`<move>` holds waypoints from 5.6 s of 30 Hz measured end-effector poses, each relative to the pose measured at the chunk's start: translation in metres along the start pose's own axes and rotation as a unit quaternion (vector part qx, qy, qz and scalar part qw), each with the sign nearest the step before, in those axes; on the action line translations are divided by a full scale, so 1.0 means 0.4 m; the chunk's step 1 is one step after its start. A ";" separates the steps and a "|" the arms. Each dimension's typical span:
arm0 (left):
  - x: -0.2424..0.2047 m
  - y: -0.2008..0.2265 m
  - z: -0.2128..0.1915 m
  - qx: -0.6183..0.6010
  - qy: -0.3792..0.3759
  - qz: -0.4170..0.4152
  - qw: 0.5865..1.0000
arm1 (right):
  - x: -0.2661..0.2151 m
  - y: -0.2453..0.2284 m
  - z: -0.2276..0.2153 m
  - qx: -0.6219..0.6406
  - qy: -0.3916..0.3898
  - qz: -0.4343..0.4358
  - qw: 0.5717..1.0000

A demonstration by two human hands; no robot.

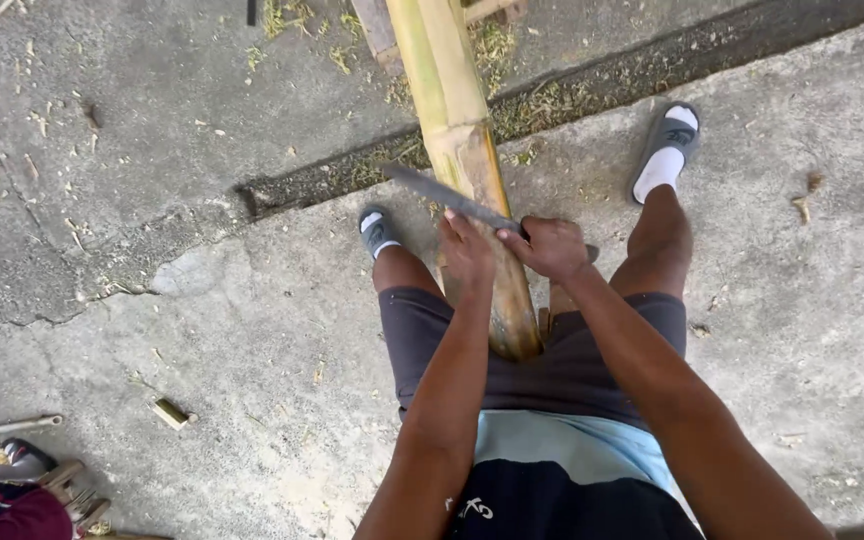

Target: Shaving the outer skin off a bamboo pole using a machete.

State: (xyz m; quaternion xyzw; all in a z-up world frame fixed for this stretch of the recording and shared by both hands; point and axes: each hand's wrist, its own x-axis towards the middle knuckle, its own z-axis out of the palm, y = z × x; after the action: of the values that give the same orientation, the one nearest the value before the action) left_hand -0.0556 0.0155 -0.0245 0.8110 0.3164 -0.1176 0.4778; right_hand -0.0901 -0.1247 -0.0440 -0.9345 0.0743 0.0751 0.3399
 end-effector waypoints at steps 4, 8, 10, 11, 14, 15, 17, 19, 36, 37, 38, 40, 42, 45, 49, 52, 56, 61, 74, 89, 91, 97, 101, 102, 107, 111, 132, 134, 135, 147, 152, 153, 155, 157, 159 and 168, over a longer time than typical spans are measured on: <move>-0.041 0.050 -0.037 0.072 -0.006 -0.112 0.991 | 0.040 0.062 -0.001 -0.089 -0.079 0.007 0.993; 0.009 0.082 -0.011 0.084 -0.018 -0.115 0.990 | 0.074 0.040 -0.013 -0.086 -0.004 -0.144 0.986; -0.020 0.068 -0.028 0.096 -0.015 -0.125 0.987 | 0.074 0.085 0.025 -0.058 0.014 -0.097 0.993; -0.017 0.079 -0.027 0.101 -0.012 -0.121 0.987 | 0.101 0.107 0.036 -0.035 0.047 -0.053 0.997; -0.016 0.089 -0.027 0.099 -0.017 -0.113 0.989 | 0.088 0.053 0.031 -0.061 -0.095 -0.087 0.990; -0.019 0.089 -0.032 0.102 -0.016 -0.117 0.988 | 0.099 0.066 0.023 -0.058 -0.100 -0.085 0.990; -0.023 0.090 -0.031 0.103 -0.014 -0.115 0.988 | 0.126 0.101 0.004 -0.019 0.083 -0.101 0.991; -0.020 0.082 -0.031 0.099 -0.017 -0.121 0.988 | 0.104 0.108 0.046 -0.061 0.046 -0.119 0.990; -0.030 0.101 -0.040 0.083 -0.001 -0.143 0.986 | 0.052 0.145 0.086 -0.079 0.098 -0.195 0.973; -0.031 0.102 -0.044 0.079 -0.004 -0.140 0.987 | 0.059 0.151 0.084 -0.043 0.095 -0.148 0.983; -0.033 0.104 -0.048 0.076 -0.007 -0.137 0.988 | 0.064 0.157 0.080 -0.007 0.092 -0.101 0.991; -0.009 0.138 -0.017 0.066 -0.014 -0.126 0.990 | 0.082 0.166 0.038 -0.075 0.039 -0.124 0.989; -0.037 0.111 -0.046 0.074 -0.015 -0.146 0.986 | 0.030 0.171 0.062 -0.128 -0.048 -0.137 0.981; -0.028 0.126 -0.032 0.068 -0.012 -0.128 0.989 | 0.074 0.202 0.075 -0.041 0.076 -0.120 0.989; -0.028 0.137 -0.046 0.077 -0.012 -0.142 0.987 | 0.073 0.149 0.061 -0.066 0.021 -0.121 0.990; -0.029 0.123 -0.023 0.071 -0.018 -0.130 0.989 | 0.044 0.130 0.036 -0.069 0.010 -0.107 0.992; -0.057 0.117 -0.053 0.074 -0.007 -0.142 0.987 | 0.054 0.213 0.107 -0.039 0.010 -0.032 0.999; -0.039 0.107 -0.041 0.080 -0.007 -0.137 0.987 | 0.032 0.264 0.139 -0.082 0.019 -0.139 0.987; -0.006 0.117 -0.031 0.088 -0.025 -0.125 0.988 | 0.049 0.221 0.164 -0.007 -0.023 -0.048 0.999; -0.035 0.148 -0.052 0.077 -0.022 -0.142 0.987 | -0.020 0.072 0.071 0.188 -0.019 0.068 0.980; -0.032 0.124 -0.045 0.083 -0.028 -0.149 0.985 | -0.015 0.059 0.065 0.106 -0.032 0.010 0.994; -0.001 0.113 -0.030 0.090 -0.024 -0.136 0.986 | -0.002 0.058 0.085 0.166 0.016 0.052 0.985; -0.021 0.108 -0.038 0.071 -0.029 -0.127 0.989 | -0.053 0.061 0.089 0.150 0.001 -0.013 0.989; -0.011 0.120 -0.038 0.071 -0.027 -0.125 0.989 | -0.026 0.093 0.125 0.151 0.002 -0.015 0.988; -0.027 0.128 -0.037 0.082 -0.011 -0.143 0.986 | -0.049 0.115 0.192 0.279 0.003 0.128 0.952; -0.024 0.078 -0.034 0.087 -0.002 -0.131 0.988 | -0.050 0.040 0.066 0.142 -0.070 0.039 0.987; -0.007 -0.033 -0.120 0.038 0.048 0.124 0.990 | 0.009 0.061 -0.114 -0.112 -0.044 -0.081 0.989; 0.013 -0.026 -0.206 0.195 0.086 0.385 0.898 | 0.021 0.067 -0.136 -0.124 -0.096 -0.102 0.982; 0.027 -0.009 -0.236 0.197 0.090 0.379 0.900 | 0.015 0.052 -0.149 -0.124 -0.102 -0.106 0.981; 0.143 0.027 -0.271 0.381 -0.119 0.469 0.788 | 0.015 -0.010 -0.175 -0.238 -0.070 -0.205 0.947; 0.173 0.015 -0.241 0.293 -0.025 0.481 0.826 | 0.090 -0.063 -0.204 -0.285 -0.204 -0.097 0.931; 0.174 0.014 -0.242 0.293 -0.027 0.480 0.827 | 0.089 -0.048 -0.194 -0.286 -0.206 -0.095 0.931; 0.178 0.017 -0.243 0.294 -0.024 0.491 0.820 | 0.090 -0.019 -0.176 -0.283 -0.158 -0.135 0.936; 0.200 0.034 -0.238 0.286 -0.019 0.500 0.817 | 0.112 -0.015 -0.174 -0.272 -0.156 -0.130 0.941; 0.222 0.037 -0.233 0.281 -0.016 0.505 0.816 | 0.129 -0.012 -0.171 -0.259 -0.158 -0.124 0.945; 0.369 0.109 -0.195 0.246 0.024 0.577 0.778 | 0.277 -0.004 -0.172 -0.309 -0.141 -0.146 0.929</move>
State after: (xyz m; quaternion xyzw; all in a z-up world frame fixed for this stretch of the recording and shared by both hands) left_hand 0.0769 0.1259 -0.0265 0.9342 -0.2395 0.1258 0.2324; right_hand 0.0248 -0.1778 -0.0122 -0.9736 -0.1382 0.1749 0.0484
